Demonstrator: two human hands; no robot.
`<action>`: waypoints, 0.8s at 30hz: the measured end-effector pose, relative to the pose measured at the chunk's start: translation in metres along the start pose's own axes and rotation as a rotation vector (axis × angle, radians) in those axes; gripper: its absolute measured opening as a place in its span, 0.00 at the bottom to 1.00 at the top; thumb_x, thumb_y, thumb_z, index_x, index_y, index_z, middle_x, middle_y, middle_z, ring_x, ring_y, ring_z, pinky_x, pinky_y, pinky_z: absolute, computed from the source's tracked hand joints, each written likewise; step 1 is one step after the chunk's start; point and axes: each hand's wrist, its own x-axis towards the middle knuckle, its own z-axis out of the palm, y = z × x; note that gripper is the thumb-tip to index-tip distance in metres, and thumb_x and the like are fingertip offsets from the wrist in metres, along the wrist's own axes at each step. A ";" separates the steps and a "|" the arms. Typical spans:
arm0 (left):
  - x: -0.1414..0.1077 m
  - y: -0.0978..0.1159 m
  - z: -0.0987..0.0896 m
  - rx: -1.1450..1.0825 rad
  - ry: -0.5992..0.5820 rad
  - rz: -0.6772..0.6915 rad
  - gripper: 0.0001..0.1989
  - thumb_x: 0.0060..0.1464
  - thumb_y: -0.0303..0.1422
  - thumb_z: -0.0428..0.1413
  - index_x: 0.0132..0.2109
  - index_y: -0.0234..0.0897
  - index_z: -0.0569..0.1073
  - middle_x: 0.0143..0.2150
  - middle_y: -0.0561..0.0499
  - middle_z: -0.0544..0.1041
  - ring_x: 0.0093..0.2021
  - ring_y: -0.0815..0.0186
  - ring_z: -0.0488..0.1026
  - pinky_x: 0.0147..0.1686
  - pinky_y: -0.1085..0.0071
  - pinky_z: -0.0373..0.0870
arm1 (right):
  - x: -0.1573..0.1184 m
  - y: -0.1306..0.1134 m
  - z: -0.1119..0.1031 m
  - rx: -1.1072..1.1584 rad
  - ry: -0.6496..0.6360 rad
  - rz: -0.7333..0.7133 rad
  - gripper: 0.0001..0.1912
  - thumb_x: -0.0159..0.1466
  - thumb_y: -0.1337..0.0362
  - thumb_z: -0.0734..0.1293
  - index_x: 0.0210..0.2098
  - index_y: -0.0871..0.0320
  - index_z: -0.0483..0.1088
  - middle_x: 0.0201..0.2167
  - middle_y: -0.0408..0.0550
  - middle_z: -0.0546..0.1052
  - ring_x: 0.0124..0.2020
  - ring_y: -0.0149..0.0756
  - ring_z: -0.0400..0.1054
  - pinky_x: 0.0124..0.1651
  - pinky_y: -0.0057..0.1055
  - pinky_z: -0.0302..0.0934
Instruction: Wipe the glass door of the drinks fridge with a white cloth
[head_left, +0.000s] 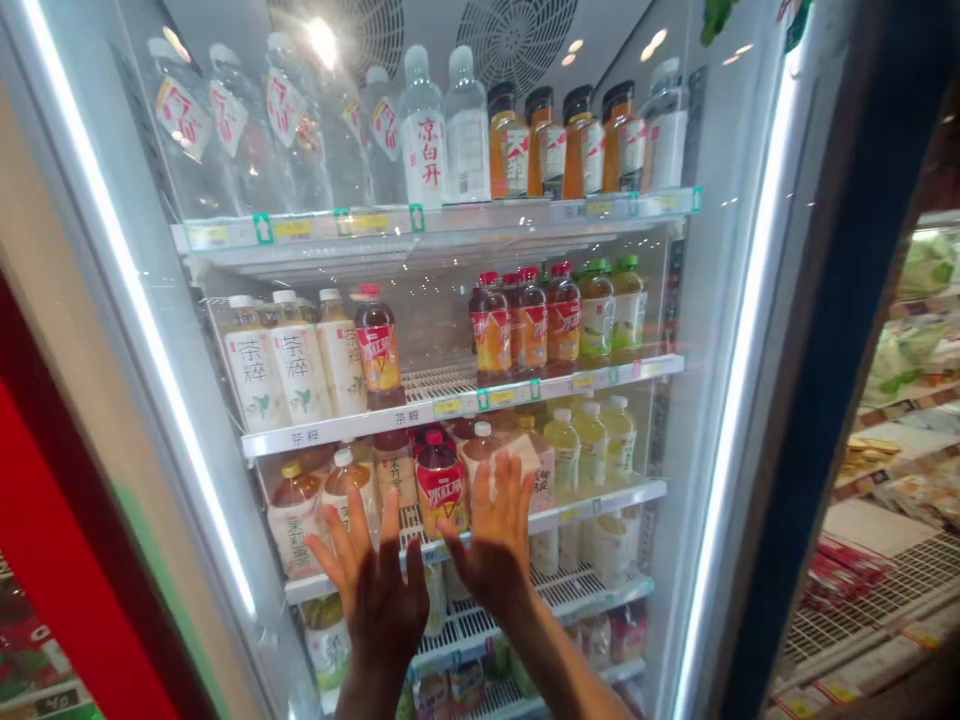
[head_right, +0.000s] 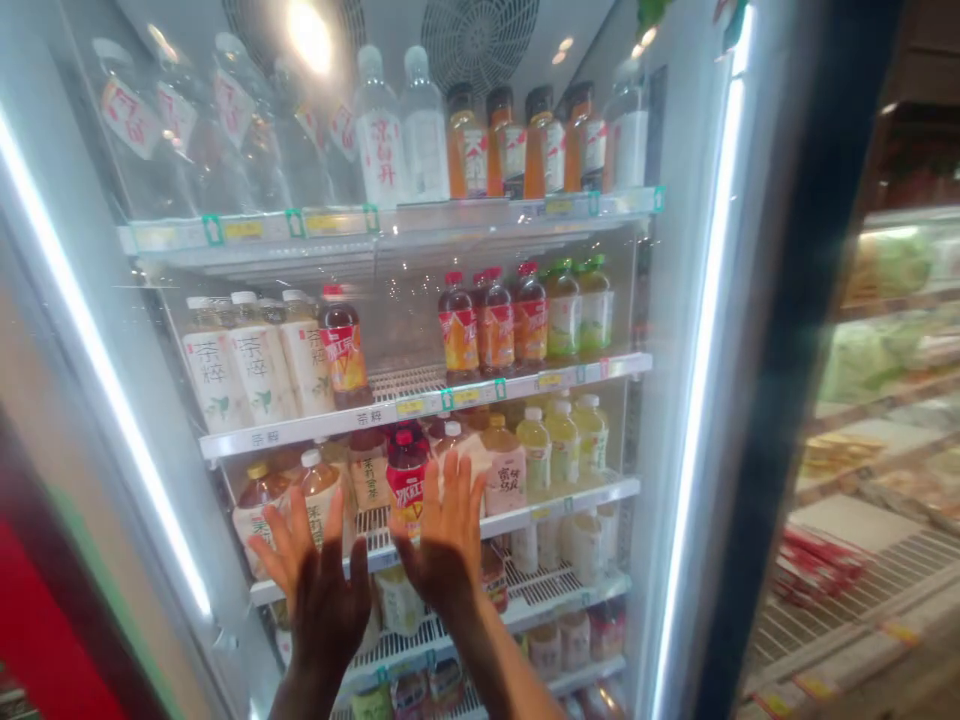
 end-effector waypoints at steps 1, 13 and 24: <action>0.001 -0.005 -0.006 0.005 -0.001 -0.022 0.40 0.62 0.27 0.55 0.75 0.46 0.47 0.78 0.41 0.43 0.78 0.44 0.32 0.72 0.34 0.37 | 0.013 -0.008 0.000 -0.004 0.024 0.014 0.47 0.72 0.49 0.60 0.76 0.64 0.30 0.77 0.64 0.34 0.77 0.65 0.30 0.70 0.73 0.42; -0.013 -0.066 -0.032 -0.043 -0.032 -0.072 0.35 0.63 0.29 0.53 0.74 0.45 0.53 0.76 0.40 0.53 0.76 0.46 0.47 0.71 0.40 0.54 | 0.011 -0.093 0.016 -0.015 0.013 -0.143 0.44 0.72 0.52 0.61 0.76 0.61 0.36 0.75 0.62 0.50 0.75 0.62 0.44 0.71 0.66 0.51; -0.004 -0.055 -0.044 -0.065 -0.074 -0.142 0.39 0.64 0.28 0.52 0.75 0.51 0.45 0.79 0.43 0.42 0.78 0.45 0.38 0.71 0.32 0.47 | -0.015 -0.065 0.007 -0.004 -0.052 -0.091 0.43 0.73 0.52 0.59 0.76 0.63 0.34 0.76 0.62 0.45 0.77 0.60 0.38 0.70 0.66 0.51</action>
